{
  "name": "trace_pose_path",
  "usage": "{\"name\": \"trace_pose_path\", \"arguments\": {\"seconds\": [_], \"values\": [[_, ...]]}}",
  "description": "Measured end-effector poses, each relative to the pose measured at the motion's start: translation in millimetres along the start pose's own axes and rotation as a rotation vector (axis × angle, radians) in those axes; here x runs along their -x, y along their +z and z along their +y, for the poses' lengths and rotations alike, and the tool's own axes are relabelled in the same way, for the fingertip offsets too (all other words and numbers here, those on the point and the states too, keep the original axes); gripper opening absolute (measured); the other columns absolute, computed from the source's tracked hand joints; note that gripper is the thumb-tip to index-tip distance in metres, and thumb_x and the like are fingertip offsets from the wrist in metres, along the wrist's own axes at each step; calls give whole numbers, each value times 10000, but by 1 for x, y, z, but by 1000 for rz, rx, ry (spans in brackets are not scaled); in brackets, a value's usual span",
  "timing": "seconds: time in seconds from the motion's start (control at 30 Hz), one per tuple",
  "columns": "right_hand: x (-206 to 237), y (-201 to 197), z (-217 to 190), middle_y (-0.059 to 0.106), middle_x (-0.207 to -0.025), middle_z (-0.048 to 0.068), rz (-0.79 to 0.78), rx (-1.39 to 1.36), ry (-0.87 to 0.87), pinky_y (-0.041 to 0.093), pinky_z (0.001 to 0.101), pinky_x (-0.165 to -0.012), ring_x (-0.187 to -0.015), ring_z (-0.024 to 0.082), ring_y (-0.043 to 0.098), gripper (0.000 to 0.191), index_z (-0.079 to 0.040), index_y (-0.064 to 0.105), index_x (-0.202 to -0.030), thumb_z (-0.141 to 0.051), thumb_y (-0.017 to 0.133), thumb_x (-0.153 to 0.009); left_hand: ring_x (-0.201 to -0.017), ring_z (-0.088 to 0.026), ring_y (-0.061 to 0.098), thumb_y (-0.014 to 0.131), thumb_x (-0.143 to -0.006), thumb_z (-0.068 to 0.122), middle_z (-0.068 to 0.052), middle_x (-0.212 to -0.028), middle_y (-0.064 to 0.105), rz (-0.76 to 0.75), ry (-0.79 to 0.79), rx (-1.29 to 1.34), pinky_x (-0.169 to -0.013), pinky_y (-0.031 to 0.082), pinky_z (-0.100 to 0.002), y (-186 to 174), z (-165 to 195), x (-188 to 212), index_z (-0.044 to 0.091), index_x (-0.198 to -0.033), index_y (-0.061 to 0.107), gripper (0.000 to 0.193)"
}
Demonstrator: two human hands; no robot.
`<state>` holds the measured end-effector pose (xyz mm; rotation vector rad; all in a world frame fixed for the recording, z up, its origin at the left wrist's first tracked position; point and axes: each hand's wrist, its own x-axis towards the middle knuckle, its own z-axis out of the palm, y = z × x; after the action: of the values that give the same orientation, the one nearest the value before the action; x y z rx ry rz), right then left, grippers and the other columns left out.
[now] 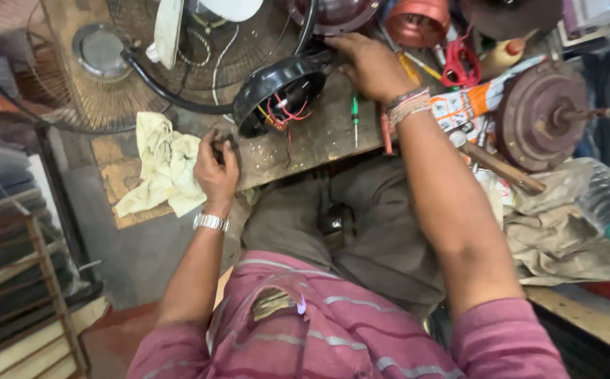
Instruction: The person repairs a table fan by hand, manipulating wires and components inside the motor housing. They use a screwdriver and pliers to adjust connections and reassemble the fan cage and blades.
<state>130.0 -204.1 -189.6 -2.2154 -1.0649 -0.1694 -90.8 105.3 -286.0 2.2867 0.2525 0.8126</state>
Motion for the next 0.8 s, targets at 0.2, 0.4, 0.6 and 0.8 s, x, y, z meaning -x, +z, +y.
{"name": "trace_pose_path", "arguments": {"seconds": [0.2,0.4,0.6,0.8], "values": [[5,-10,19,733,-1020,175,-27,39,141,542,457,-859,-967,368,698,185,-44,759,-1087,-29,723,-907,-757,-262,704,717,-982,121,-147,-968,733,-67,-82,-30,-681,562,-379,-2,0,2,22,-1287,646,328],[38,-47,41,722,-887,147,368,-99,331,509,332,-737,-765,235,674,109,6,717,-1022,-64,795,-994,-820,-283,707,712,-989,109,-160,-1039,728,-58,33,-77,-701,562,-376,-2,1,-1,22,-1277,643,309],[65,-59,54,697,-926,66,910,-319,279,512,336,-724,-792,163,640,179,39,617,-1037,-7,788,-1063,-839,-289,710,704,-995,103,-160,-1053,725,-55,51,-72,-704,560,-374,-2,2,-1,19,-1264,638,289],[47,-70,29,679,-760,84,1028,-632,197,439,312,-541,-620,180,607,239,38,590,-871,42,724,-1069,-823,-278,711,700,-1013,128,-149,-1017,718,-19,30,-14,-705,557,-359,-2,13,-7,31,-1256,649,267]]}}
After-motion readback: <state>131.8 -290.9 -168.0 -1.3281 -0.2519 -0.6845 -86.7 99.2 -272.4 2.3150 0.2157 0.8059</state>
